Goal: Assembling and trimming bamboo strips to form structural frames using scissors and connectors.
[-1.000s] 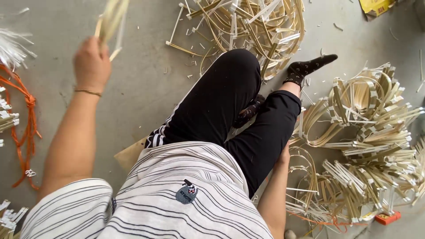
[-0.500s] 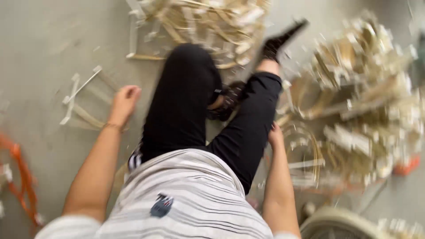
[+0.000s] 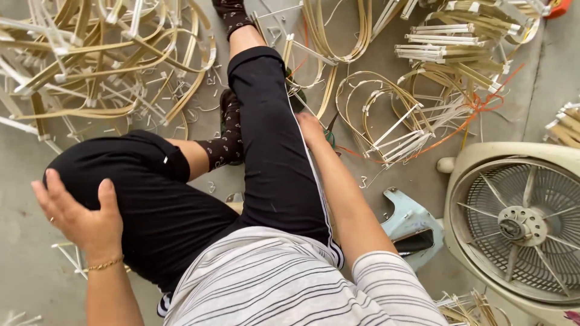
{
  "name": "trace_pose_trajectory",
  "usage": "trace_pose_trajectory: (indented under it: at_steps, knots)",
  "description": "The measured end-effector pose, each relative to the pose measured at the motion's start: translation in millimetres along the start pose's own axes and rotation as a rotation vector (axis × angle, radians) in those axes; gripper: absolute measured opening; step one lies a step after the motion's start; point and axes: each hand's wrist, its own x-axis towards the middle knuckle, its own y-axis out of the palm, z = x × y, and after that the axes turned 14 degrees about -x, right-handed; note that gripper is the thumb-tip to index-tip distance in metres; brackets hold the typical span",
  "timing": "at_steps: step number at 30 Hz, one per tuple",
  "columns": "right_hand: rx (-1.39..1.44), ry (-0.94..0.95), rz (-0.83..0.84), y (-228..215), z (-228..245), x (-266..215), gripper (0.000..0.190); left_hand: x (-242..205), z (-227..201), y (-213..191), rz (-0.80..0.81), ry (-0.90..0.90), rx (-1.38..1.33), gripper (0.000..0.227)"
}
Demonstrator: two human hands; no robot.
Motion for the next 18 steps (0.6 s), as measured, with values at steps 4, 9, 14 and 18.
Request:
trace_pose_trajectory:
  at_steps: [4,9,14,18]
  knots:
    - [-0.127,0.059,0.201,11.0,5.8,7.2,0.044,1.0,-6.8,0.5,0.011,0.014,0.045,0.079]
    - [0.13,-0.042,-0.281,-16.4,-0.2,-12.1,0.026,6.0,-13.8,-2.0,-0.003,-0.01,0.006,0.074]
    - [0.894,0.041,-0.469,-143.2,32.7,-92.2,0.026,-1.2,-27.2,4.0,-0.053,0.16,0.052,0.058]
    - [0.677,-0.283,-0.594,-182.5,85.0,-188.6,0.025,-15.7,-120.8,29.3,0.141,0.262,-0.45,0.029]
